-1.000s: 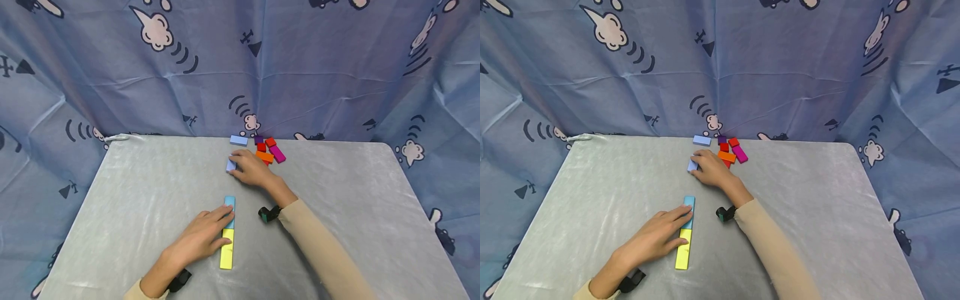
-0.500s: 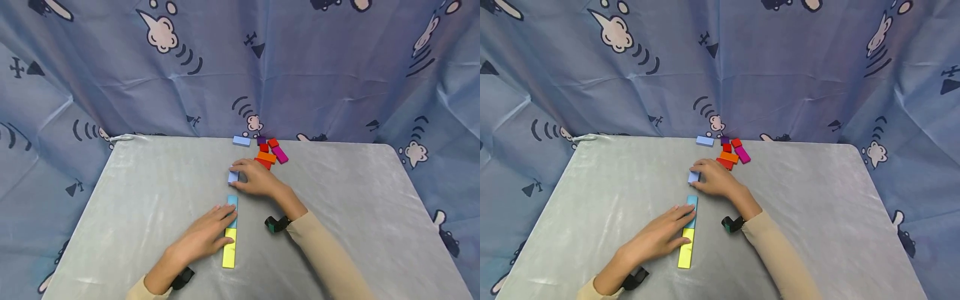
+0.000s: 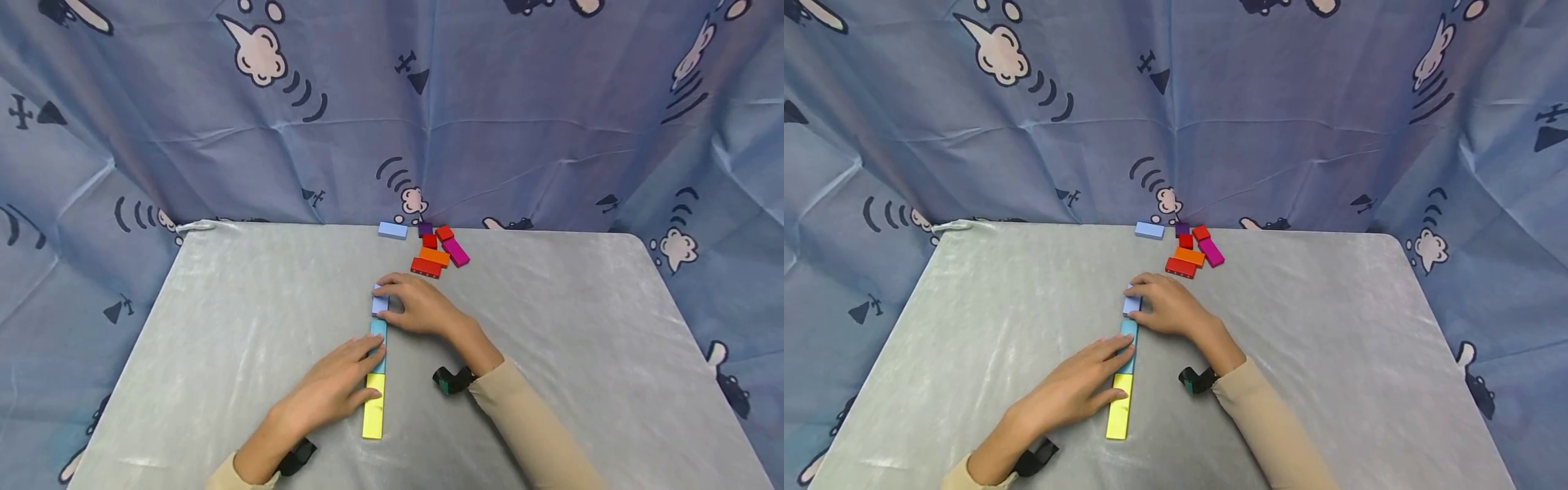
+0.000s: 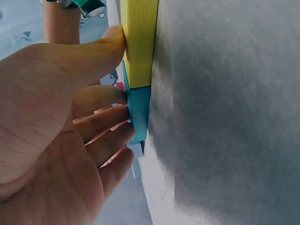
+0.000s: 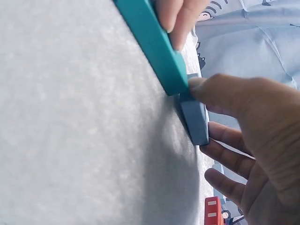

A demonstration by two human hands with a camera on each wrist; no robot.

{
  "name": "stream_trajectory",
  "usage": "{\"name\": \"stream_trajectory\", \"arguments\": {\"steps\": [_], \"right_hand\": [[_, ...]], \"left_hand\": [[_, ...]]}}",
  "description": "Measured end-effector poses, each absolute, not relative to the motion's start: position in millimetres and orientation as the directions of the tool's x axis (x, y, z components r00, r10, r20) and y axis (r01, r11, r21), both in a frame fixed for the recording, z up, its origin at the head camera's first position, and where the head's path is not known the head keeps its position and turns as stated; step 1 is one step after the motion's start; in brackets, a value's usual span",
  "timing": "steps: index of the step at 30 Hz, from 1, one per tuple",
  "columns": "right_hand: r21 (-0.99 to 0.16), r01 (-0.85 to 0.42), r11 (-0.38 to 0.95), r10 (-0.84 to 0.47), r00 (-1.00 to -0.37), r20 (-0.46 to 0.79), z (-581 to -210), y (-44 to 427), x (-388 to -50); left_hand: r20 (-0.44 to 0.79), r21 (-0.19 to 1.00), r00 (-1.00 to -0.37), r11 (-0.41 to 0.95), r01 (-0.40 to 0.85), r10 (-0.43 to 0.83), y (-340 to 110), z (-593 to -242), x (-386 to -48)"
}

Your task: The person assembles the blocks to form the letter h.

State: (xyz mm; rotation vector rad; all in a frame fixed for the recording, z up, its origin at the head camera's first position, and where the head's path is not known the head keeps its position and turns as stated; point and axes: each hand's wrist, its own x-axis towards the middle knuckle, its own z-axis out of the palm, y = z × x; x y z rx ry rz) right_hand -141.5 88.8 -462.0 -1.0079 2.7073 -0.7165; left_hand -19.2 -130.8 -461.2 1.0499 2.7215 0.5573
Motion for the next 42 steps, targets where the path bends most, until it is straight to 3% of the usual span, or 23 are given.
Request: {"name": "stream_trajectory", "arguments": {"steps": [42], "right_hand": [[-0.522, -0.522, 0.674, -0.612, -0.791, 0.001, -472.9, 84.8, -121.9]], "left_hand": [[-0.062, 0.447, -0.747, 0.688, 0.572, 0.662, -133.5, -460.8, -18.0]]}}
